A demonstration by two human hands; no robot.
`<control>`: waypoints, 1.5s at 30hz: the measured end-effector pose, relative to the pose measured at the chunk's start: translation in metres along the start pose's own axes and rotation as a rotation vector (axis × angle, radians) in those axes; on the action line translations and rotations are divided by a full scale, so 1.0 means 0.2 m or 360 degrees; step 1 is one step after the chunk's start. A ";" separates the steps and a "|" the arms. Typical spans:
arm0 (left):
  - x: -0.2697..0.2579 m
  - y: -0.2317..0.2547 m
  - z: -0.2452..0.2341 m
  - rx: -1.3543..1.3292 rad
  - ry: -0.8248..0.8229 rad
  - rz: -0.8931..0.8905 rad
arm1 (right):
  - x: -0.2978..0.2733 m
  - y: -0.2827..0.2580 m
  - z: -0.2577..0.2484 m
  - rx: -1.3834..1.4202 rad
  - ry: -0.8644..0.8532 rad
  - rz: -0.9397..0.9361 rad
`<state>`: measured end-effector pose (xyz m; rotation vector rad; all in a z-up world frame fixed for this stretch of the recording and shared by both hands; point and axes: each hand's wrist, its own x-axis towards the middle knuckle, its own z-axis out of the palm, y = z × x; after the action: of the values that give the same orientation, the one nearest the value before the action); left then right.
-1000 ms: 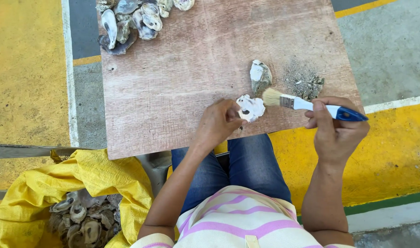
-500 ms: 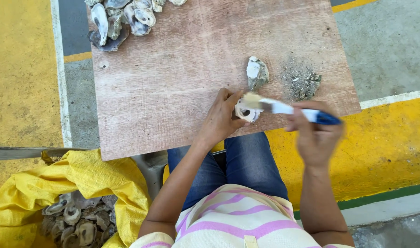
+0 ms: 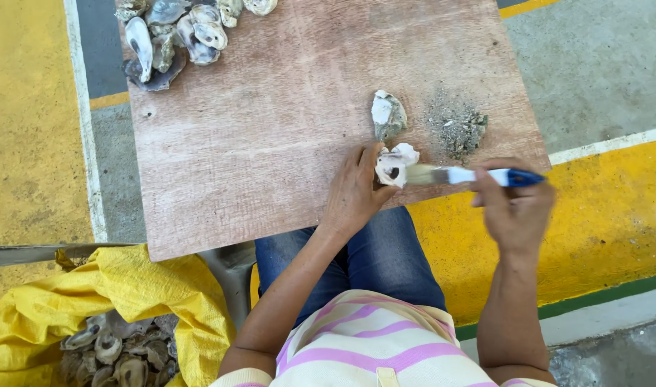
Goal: Cleaning empty oyster shells with a brush on a wooden board.
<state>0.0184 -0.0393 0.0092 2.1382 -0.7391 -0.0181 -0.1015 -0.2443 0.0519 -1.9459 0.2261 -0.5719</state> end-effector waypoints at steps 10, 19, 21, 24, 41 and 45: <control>0.02 -0.01 0.01 0.0058 -0.0061 -0.0144 | 0.02 0.10 0.08 0.0224 0.0009 -0.0228; 0.01 0.03 -0.02 0.0084 -0.0094 -0.0169 | 0.02 0.16 0.04 0.0205 0.0087 -0.0255; 0.00 0.03 -0.04 0.0087 -0.0121 -0.0215 | 0.03 0.17 -0.01 0.0023 0.0081 -0.0243; -0.01 0.01 -0.04 0.0074 -0.0136 -0.0022 | 0.02 0.09 -0.11 0.0065 0.0370 -0.0304; 0.03 -0.15 0.12 0.0860 -0.0113 0.0686 | -0.01 0.08 -0.18 0.0452 0.0604 -0.0210; 0.02 0.02 0.01 0.0553 0.0068 0.0769 | -0.01 0.06 -0.18 0.0471 0.0621 -0.0215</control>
<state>0.0201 -0.0443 0.0123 2.2121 -1.2902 0.4393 -0.1199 -0.2773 0.0526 -1.5594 0.2397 -1.0163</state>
